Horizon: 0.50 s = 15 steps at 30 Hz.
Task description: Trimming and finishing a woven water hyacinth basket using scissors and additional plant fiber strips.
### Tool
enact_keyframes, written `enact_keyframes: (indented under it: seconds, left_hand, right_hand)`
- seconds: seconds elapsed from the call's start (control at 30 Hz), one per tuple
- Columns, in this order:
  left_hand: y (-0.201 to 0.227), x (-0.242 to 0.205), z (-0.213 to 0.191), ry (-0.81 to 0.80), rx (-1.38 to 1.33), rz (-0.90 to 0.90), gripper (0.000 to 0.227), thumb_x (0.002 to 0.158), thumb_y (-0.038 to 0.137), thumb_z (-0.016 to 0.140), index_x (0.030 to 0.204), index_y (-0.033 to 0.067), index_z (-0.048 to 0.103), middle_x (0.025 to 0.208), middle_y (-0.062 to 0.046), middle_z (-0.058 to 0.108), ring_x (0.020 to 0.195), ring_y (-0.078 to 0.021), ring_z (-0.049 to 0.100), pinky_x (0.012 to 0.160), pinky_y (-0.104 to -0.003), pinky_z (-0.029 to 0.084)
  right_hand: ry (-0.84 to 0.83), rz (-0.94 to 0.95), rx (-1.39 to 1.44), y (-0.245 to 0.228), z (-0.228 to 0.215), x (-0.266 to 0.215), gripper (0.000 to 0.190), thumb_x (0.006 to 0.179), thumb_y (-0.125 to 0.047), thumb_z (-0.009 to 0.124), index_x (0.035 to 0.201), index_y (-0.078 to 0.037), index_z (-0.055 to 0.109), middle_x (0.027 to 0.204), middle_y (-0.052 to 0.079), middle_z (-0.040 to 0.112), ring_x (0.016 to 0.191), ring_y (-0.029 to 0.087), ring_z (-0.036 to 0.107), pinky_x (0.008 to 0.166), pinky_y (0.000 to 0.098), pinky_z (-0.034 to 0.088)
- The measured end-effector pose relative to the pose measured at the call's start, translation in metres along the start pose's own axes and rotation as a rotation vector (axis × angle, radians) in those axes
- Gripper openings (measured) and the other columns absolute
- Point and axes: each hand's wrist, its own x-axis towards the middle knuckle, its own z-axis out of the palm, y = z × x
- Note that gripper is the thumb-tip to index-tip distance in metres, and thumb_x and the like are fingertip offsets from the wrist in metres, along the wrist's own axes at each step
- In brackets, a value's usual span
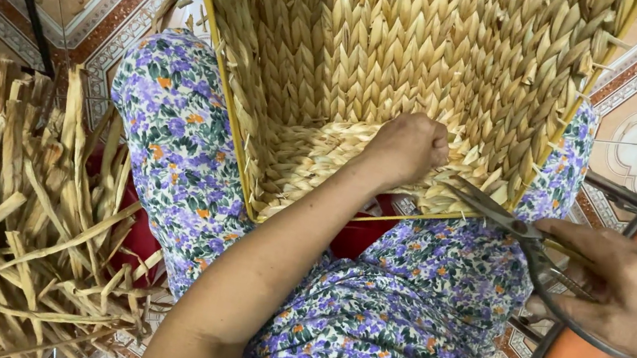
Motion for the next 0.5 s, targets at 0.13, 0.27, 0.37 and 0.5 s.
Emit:
enact_keyframes:
  seconds: [0.13, 0.27, 0.37, 0.5]
  left_hand:
    - [-0.002, -0.003, -0.011, -0.005, -0.044, -0.040, 0.013, 0.094, 0.012, 0.066, 0.083, 0.0068, 0.069, 0.093, -0.008, 0.071, 0.087, -0.0147, 0.068, 0.086, -0.031, 0.060]
    - [0.002, -0.014, -0.022, -0.005, -0.131, -0.072, 0.010, 0.091, 0.013, 0.068, 0.082, 0.0089, 0.067, 0.091, -0.005, 0.072, 0.084, -0.0114, 0.068, 0.083, -0.032, 0.060]
    - [0.007, -0.019, -0.027, -0.009, -0.137, -0.070, 0.012, 0.092, 0.014, 0.068, 0.081, 0.0078, 0.067, 0.090, -0.005, 0.071, 0.083, -0.0127, 0.067, 0.080, -0.033, 0.059]
    - [0.006, -0.017, -0.026, -0.012, -0.147, -0.127, 0.013, 0.094, 0.012, 0.066, 0.082, 0.0081, 0.066, 0.088, -0.005, 0.068, 0.080, -0.0137, 0.064, 0.076, -0.033, 0.059]
  right_hand:
    - [-0.086, 0.060, -0.101, -0.035, -0.029, -0.004, 0.091, 0.076, -0.055, 0.081, 0.156, -0.034, 0.044, 0.086, 0.001, 0.066, 0.077, 0.014, 0.069, 0.069, 0.0323, 0.059]
    - [0.013, -0.078, -0.032, -0.028, -0.010, 0.024, 0.084, 0.077, -0.055, 0.074, 0.154, -0.036, 0.046, 0.098, 0.001, 0.072, 0.087, 0.017, 0.071, 0.074, 0.0372, 0.060]
    - [0.031, -0.130, -0.022, -0.050, -0.025, 0.021, 0.079, 0.081, -0.055, 0.072, 0.152, -0.031, 0.049, 0.094, 0.004, 0.079, 0.085, 0.019, 0.075, 0.076, 0.0369, 0.059]
    - [0.011, -0.139, -0.110, -0.068, -0.032, 0.015, 0.071, 0.087, -0.051, 0.069, 0.151, -0.024, 0.051, 0.081, 0.006, 0.079, 0.077, 0.020, 0.076, 0.076, 0.0343, 0.059]
